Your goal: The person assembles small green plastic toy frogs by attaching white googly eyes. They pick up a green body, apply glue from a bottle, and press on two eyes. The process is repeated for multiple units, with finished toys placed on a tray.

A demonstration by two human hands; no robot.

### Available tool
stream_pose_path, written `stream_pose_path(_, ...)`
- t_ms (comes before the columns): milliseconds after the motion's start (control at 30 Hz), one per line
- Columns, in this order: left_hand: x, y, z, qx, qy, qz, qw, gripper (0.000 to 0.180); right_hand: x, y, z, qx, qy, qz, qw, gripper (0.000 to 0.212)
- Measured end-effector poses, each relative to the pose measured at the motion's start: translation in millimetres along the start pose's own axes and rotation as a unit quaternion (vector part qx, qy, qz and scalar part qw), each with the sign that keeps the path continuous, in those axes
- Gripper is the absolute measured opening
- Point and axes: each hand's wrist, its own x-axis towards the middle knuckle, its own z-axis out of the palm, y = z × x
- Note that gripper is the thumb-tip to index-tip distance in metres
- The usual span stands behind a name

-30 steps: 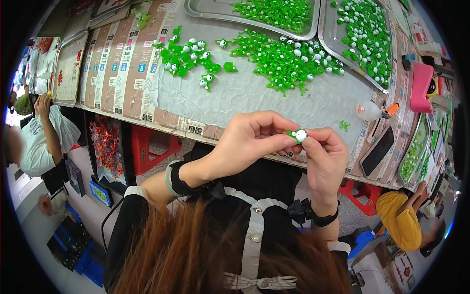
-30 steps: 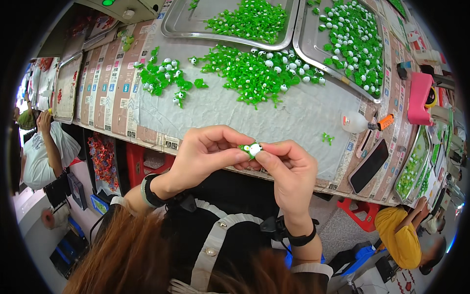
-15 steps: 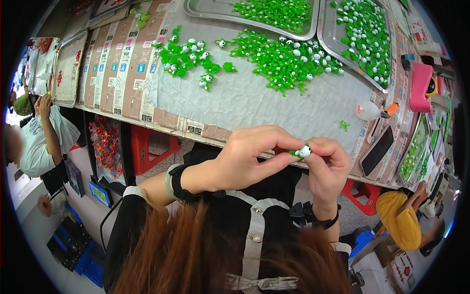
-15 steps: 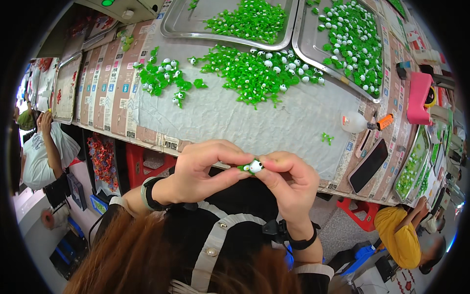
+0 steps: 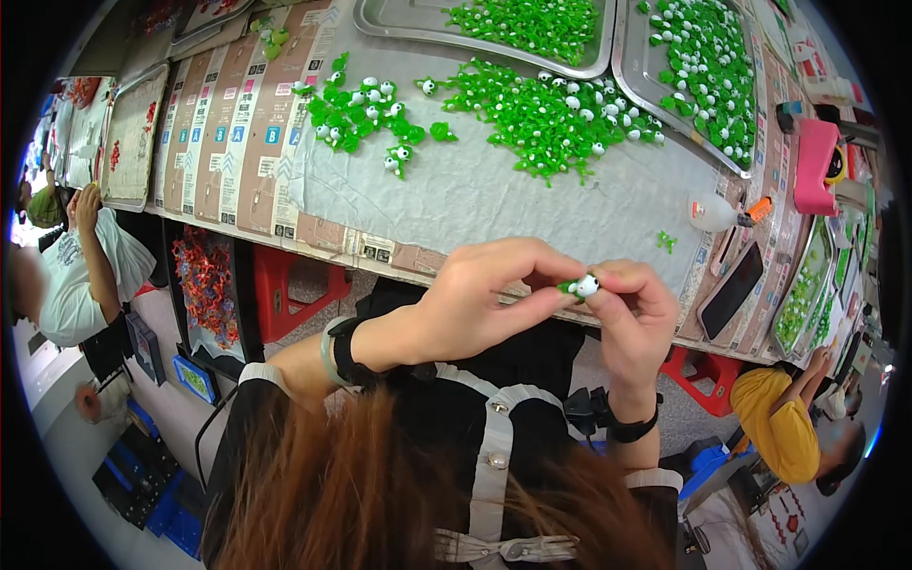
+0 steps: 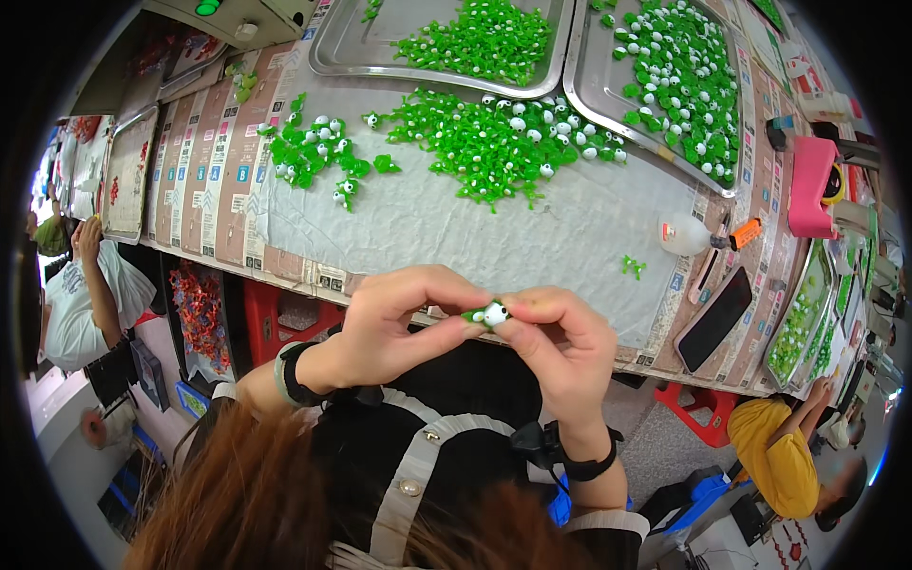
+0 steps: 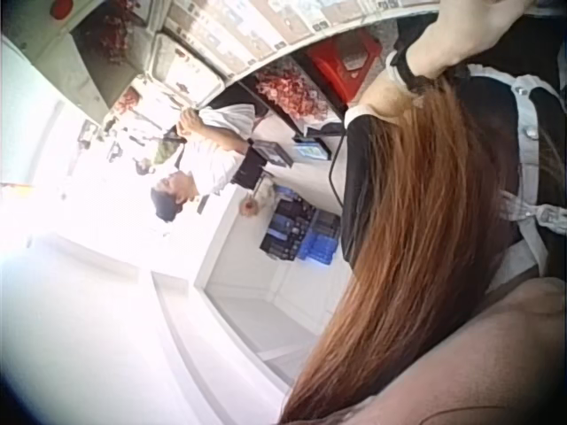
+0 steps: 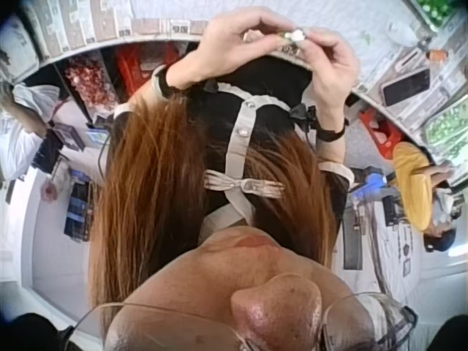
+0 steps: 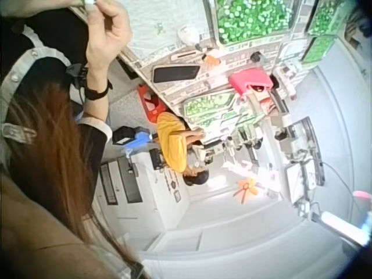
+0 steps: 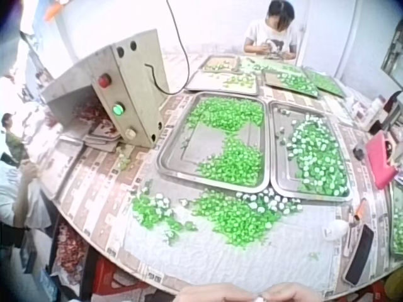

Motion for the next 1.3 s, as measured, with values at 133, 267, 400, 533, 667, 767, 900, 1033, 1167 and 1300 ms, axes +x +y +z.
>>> stream_pose_path(133, 1, 0, 6, -0.092, 0.036, -0.1, 0.99, 0.022, 6, -1, 4, -0.032, 0.02, -0.018, 0.999, 0.012)
stream_pose_path(267, 1, -2, 5, -0.08, 0.066, -0.073, 0.992, 0.02, 6, -2, 10, -0.034, 0.051, -0.023, 0.998, 0.014)
stream_pose_path(400, 5, -4, 0, -0.007, 0.043, 0.015, 0.999, 0.015, 7, 1, 11, 0.044, 0.07, 0.015, 0.996, 0.013)
stream_pose_path(533, 3, 0, 1, -0.025, 0.047, -0.053, 0.997, 0.011, 8, 2, 10, 0.137, 0.061, 0.08, 0.985, 0.012)
stream_pose_path(667, 1, -1, 2, -0.054, 0.038, -0.083, 0.994, 0.01, 7, 4, 10, 0.167, 0.059, 0.108, 0.978, 0.015)
stream_pose_path(767, 2, 0, 2, -0.052, 0.045, -0.083, 0.994, 0.009, 7, 5, 11, 0.162, 0.062, 0.111, 0.978, 0.014)
stream_pose_path(900, 3, -2, -11, 0.069, 0.086, -0.124, 0.986, 0.009, 7, 7, 6, 0.037, 0.144, 0.082, 0.986, 0.011)
stream_pose_path(1033, 4, -24, -60, 0.317, 0.195, -0.12, 0.921, 0.009, -4, 12, -45, -0.082, 0.312, -0.081, 0.943, 0.014)
stream_pose_path(1167, 15, -33, -64, 0.432, 0.205, -0.027, 0.878, 0.012, 2, 15, -91, -0.23, 0.416, -0.146, 0.868, 0.038)
stream_pose_path(1300, 37, -47, -33, 0.431, 0.119, -0.005, 0.894, 0.01, 24, 16, -107, -0.28, 0.374, -0.106, 0.878, 0.056)
